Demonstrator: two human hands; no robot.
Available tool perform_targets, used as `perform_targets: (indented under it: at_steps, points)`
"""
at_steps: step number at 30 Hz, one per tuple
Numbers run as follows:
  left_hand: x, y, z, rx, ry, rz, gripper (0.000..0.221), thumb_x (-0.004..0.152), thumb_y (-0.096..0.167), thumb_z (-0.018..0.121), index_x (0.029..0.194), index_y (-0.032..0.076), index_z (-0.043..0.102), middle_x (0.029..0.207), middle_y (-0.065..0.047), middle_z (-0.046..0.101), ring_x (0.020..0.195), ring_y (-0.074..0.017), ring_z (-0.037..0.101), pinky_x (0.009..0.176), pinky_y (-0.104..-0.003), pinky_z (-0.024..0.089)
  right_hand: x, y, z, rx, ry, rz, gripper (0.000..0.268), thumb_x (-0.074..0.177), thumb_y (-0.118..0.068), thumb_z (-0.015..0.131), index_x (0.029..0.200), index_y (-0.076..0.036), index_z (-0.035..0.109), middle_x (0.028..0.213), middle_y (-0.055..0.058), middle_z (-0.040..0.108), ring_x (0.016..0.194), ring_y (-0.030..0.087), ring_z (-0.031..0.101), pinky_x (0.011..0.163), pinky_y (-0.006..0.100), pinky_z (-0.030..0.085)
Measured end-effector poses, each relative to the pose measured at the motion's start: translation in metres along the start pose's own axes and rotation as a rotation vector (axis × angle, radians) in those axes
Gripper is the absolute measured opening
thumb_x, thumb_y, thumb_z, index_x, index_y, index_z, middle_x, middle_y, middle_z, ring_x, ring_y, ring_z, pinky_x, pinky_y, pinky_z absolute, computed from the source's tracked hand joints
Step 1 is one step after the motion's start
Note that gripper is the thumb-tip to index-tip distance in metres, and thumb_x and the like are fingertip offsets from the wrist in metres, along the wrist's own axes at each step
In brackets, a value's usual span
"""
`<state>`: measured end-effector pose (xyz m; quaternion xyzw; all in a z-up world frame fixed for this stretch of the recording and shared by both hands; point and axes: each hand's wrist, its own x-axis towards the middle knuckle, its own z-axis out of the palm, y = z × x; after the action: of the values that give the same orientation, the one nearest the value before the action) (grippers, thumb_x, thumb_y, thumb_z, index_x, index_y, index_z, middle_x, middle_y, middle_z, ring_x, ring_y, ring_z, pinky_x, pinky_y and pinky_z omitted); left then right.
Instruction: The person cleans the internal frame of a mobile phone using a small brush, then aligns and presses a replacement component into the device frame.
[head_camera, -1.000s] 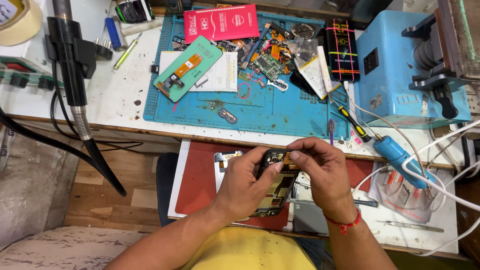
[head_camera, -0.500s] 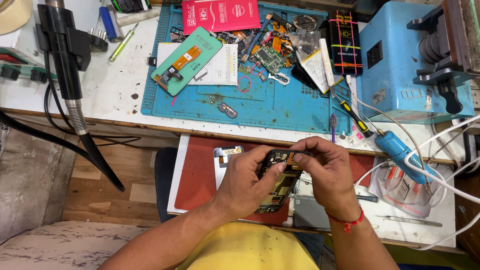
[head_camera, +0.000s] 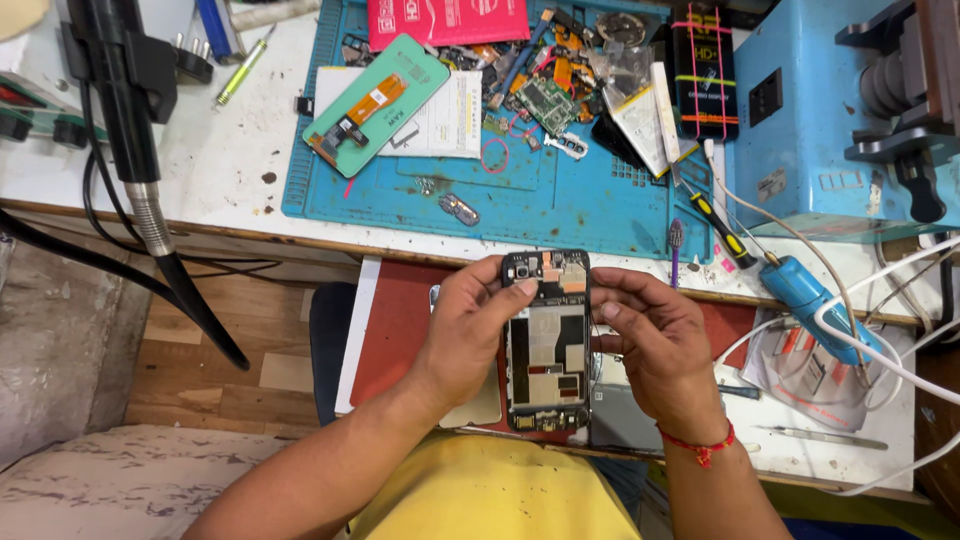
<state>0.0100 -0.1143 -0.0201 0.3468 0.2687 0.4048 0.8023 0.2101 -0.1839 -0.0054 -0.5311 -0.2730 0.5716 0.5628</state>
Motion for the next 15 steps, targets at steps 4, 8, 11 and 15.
perform_targets:
  at_steps: [4,8,11,15]
  points:
    - [0.0,-0.005,0.0,-0.066,0.003,-0.009,0.025,0.103,0.01,0.057,0.121,-0.005,0.066,0.112,-0.006,0.074,0.099,-0.0087,0.067,0.091,-0.026,0.054,-0.004,0.01,-0.006,-0.078,0.016,-0.044,0.035,0.094,0.003,0.064,0.129,0.006,0.064,0.109,0.012,0.075,0.094,0.014,0.072,0.076,0.029,0.061]
    - [0.0,-0.004,-0.002,-0.068,0.033,0.002,0.025,0.104,0.011,0.057,0.122,-0.005,0.065,0.11,-0.008,0.074,0.096,-0.0104,0.068,0.087,-0.028,0.055,-0.007,0.01,-0.009,-0.187,0.004,-0.044,0.036,0.09,0.004,0.067,0.126,0.006,0.064,0.112,0.01,0.075,0.097,0.014,0.073,0.08,0.029,0.062]
    - [0.001,-0.002,-0.002,-0.058,0.041,0.041,0.026,0.105,0.012,0.057,0.124,-0.004,0.064,0.112,-0.007,0.073,0.098,-0.0099,0.068,0.089,-0.028,0.055,-0.01,0.012,-0.005,-0.26,0.003,-0.085,0.032,0.093,0.0,0.069,0.124,0.006,0.067,0.109,0.012,0.077,0.095,0.014,0.073,0.081,0.029,0.061]
    - [-0.001,0.001,0.002,-0.029,0.03,0.041,0.026,0.106,0.012,0.057,0.124,-0.004,0.065,0.11,-0.007,0.073,0.097,-0.0095,0.067,0.089,-0.028,0.055,-0.009,0.015,0.0,-0.326,0.092,-0.18,0.026,0.095,-0.003,0.069,0.12,0.005,0.07,0.108,0.011,0.077,0.095,0.013,0.073,0.083,0.028,0.062]
